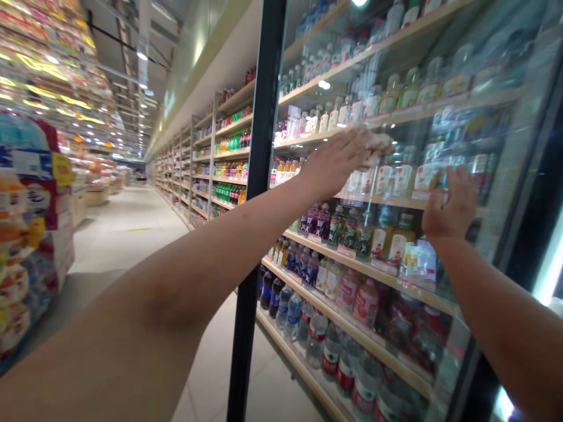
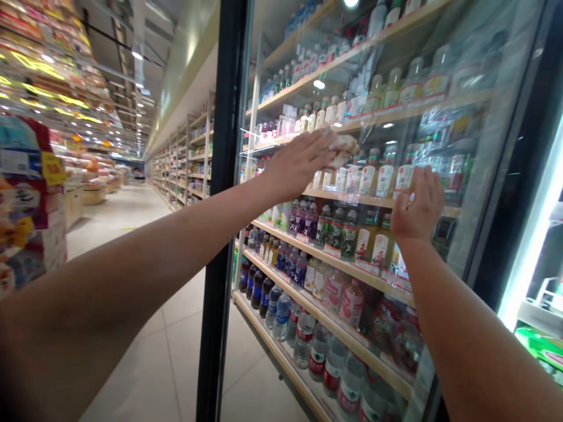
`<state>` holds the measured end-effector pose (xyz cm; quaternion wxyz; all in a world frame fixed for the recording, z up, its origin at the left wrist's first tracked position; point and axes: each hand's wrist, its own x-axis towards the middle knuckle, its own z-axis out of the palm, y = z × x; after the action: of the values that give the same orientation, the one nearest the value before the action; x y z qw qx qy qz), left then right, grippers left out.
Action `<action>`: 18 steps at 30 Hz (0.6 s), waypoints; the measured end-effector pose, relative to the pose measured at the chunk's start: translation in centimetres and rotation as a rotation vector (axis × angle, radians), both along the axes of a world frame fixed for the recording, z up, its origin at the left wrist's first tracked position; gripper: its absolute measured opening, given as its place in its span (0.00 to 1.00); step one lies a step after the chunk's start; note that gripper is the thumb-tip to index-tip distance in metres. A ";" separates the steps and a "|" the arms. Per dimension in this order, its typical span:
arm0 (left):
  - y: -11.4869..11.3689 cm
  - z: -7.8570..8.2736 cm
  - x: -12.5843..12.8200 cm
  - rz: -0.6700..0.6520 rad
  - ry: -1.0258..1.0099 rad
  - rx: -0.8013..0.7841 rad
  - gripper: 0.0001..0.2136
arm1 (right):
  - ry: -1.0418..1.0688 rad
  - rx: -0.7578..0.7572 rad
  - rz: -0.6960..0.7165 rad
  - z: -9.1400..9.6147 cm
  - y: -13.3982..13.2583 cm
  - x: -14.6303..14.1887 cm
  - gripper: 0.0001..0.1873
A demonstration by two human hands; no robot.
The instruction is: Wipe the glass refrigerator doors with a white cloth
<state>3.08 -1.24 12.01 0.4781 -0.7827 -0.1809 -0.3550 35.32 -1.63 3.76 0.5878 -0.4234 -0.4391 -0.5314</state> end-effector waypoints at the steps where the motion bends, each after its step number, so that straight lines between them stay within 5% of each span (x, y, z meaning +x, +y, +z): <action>1: -0.1 0.7 -0.3 0.018 -0.067 -0.004 0.28 | 0.005 -0.002 -0.002 0.0 0.0 0.0 0.33; 6: 0.1 3.1 -0.6 0.075 -0.382 -0.031 0.29 | 0.007 -0.005 -0.013 0.0 0.1 0.2 0.33; 13: -0.2 0.2 0.2 -0.013 -0.016 -0.023 0.26 | 0.021 -0.016 -0.002 0.0 -0.2 -0.3 0.33; 18: -0.4 3.2 -1.5 0.090 -0.177 -0.020 0.30 | 0.002 0.007 -0.025 0.0 -0.2 -0.2 0.33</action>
<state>1.59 -1.61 15.19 0.4677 -0.7443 -0.2609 -0.3991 35.09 -1.85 3.75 0.5832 -0.4274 -0.4312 -0.5397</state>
